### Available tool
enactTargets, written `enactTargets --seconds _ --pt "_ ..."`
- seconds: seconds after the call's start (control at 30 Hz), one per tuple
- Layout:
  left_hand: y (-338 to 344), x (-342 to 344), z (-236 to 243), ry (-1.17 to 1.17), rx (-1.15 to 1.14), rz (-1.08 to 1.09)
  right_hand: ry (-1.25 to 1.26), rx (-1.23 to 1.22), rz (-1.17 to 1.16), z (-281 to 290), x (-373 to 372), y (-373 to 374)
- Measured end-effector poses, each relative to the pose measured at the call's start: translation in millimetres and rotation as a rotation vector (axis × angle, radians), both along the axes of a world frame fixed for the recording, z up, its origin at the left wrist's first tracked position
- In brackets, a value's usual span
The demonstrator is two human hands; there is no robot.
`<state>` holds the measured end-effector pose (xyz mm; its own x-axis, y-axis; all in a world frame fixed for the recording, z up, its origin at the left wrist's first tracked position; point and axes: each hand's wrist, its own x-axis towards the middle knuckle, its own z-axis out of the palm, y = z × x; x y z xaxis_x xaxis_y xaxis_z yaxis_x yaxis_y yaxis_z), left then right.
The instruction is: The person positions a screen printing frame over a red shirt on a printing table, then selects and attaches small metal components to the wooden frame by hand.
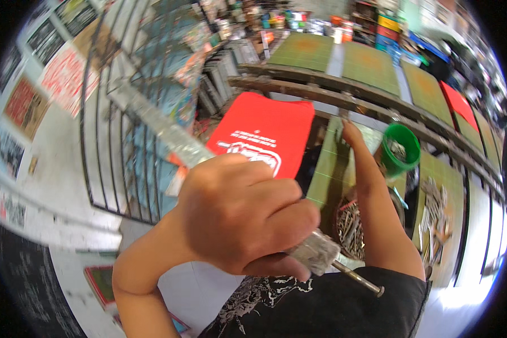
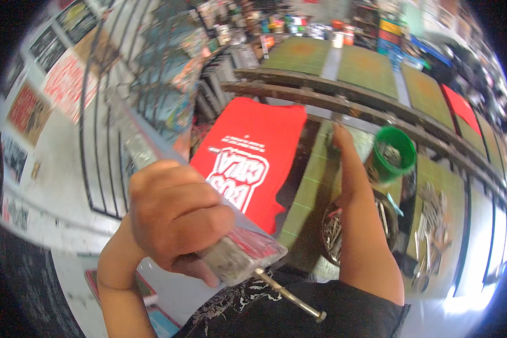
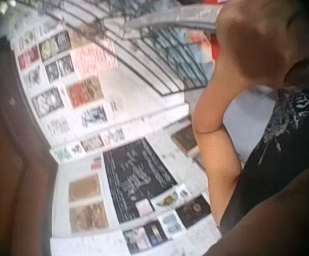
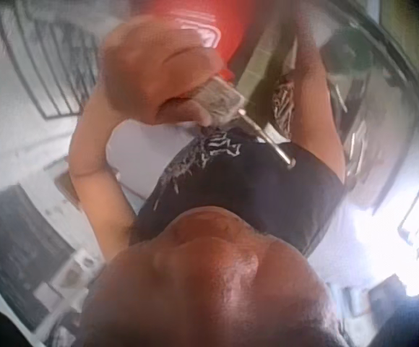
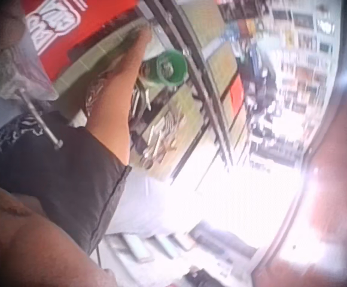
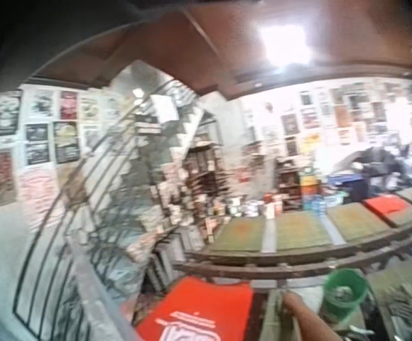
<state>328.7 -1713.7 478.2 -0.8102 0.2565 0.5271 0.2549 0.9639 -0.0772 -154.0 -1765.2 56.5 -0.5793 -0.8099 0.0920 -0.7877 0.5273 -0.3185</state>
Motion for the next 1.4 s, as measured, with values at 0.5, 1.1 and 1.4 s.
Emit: enactTargets --seconds 0.5,1.1,1.4 --pt "7.9 -0.4 -0.9 -0.076 0.007 0.006 0.363 0.150 0.164 -23.1 -54.5 20.1" --pt "-8.6 -53.0 -20.2 0.260 0.095 -0.192 -0.016 -0.586 -0.374 136.6 346.6 315.2" --pt "11.3 -38.4 -30.8 0.396 0.070 -0.251 -0.083 -0.376 -0.567 16.0 459.9 308.2"
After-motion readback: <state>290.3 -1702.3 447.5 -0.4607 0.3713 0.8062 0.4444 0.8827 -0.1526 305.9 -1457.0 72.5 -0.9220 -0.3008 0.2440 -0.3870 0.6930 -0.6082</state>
